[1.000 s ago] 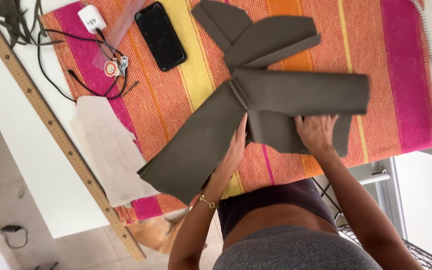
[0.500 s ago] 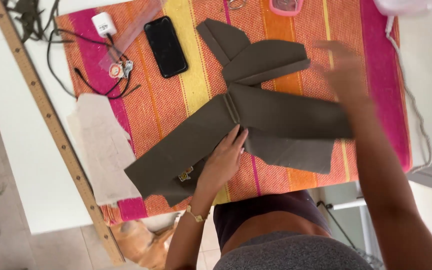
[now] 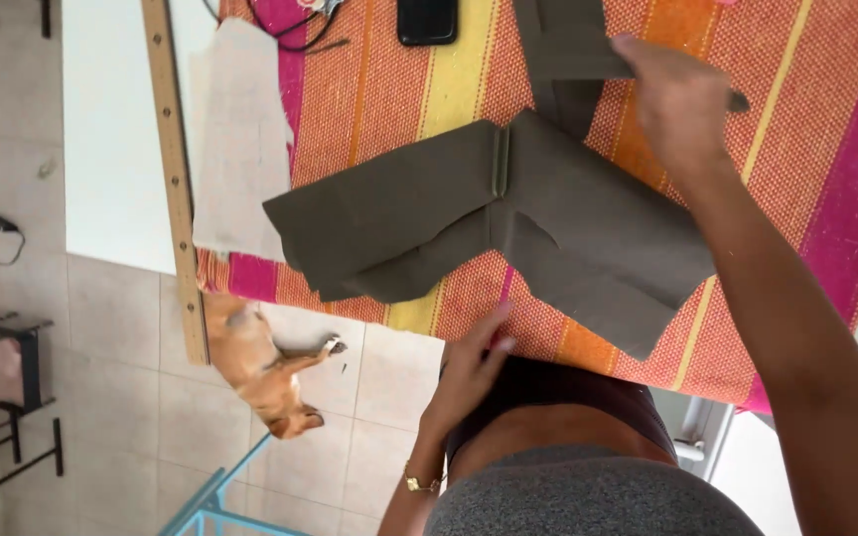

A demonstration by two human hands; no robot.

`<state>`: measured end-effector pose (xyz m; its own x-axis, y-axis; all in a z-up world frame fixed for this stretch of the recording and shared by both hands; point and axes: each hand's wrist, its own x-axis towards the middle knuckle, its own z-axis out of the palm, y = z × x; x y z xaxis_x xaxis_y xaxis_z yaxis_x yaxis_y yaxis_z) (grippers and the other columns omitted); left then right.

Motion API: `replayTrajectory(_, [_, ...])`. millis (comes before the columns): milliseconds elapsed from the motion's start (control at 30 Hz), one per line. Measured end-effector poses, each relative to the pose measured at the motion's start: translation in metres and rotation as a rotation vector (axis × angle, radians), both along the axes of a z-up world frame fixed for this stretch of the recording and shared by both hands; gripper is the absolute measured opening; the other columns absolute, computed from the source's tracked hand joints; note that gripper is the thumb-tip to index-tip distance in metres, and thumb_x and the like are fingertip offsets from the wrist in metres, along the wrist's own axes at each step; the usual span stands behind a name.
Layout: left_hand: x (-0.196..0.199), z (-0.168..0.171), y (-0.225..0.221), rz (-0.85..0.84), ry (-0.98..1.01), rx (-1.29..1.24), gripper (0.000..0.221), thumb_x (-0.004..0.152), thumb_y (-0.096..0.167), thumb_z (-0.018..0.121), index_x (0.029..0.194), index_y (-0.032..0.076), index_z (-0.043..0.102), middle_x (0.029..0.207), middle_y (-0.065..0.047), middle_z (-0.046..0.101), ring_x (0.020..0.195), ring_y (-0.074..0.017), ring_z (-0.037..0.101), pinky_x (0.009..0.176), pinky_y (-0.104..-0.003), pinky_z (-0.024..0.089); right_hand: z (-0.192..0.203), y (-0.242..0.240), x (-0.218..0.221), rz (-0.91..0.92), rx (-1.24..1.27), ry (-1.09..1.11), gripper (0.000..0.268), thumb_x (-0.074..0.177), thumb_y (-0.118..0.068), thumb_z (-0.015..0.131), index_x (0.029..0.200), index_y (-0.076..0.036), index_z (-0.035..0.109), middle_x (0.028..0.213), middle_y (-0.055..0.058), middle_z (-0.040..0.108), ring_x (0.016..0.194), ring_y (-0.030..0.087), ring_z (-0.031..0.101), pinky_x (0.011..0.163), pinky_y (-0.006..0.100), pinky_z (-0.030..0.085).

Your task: Folding and ironing fabric pieces to create creases for sewing, then trimming with scissors.

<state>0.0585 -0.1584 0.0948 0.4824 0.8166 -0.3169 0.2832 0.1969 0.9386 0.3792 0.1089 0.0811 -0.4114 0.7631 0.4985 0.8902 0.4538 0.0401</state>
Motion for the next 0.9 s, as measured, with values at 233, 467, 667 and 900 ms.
replayTrajectory(233, [0.038,-0.056,0.015,0.840,-0.981,-0.433,0.073,0.112,0.018,0.061,0.171,-0.001,0.023,0.176,-0.029,0.028,0.163,-0.0398,0.032,0.135,-0.051,0.028,0.057,-0.059,-0.018,-0.012,-1.042,1.097,0.015,0.112,-0.017,0.075,0.120,-0.006,0.069,0.108,0.001,0.066,0.096,0.010,0.061,0.081,0.029,0.051])
replayTrajectory(467, [0.038,0.000,0.038,0.722,-0.025,-0.021,0.024,0.106,0.015,0.072,0.128,0.010,0.079,0.113,-0.012,0.084,0.111,-0.0265,0.081,0.098,-0.038,0.065,0.073,-0.087,-0.060,-0.044,-1.282,1.323,0.032,0.098,-0.018,0.081,0.126,-0.001,0.076,0.105,0.009,0.078,0.090,0.017,0.074,0.081,0.035,0.064])
replayTrajectory(667, [0.032,0.026,0.061,0.244,-0.307,-0.384,0.115,0.103,0.086,0.001,0.132,0.008,0.080,0.120,-0.023,0.081,0.118,-0.0387,0.077,0.102,-0.049,0.061,-0.052,-0.139,-0.014,0.195,-0.841,1.096,0.027,0.098,-0.021,0.084,0.117,-0.003,0.084,0.113,0.012,0.082,0.122,0.026,0.072,0.114,0.049,0.050])
replayTrajectory(900, [0.067,-0.011,0.071,0.523,-0.843,-0.838,0.068,0.107,0.058,0.069,0.146,0.003,0.068,0.136,-0.025,0.071,0.109,-0.0406,0.077,0.085,-0.054,0.065,0.078,-0.198,-0.034,0.741,-0.514,0.880,0.062,0.116,-0.047,0.037,0.111,-0.014,0.089,0.129,0.006,0.082,0.145,0.043,0.059,0.134,0.061,0.017])
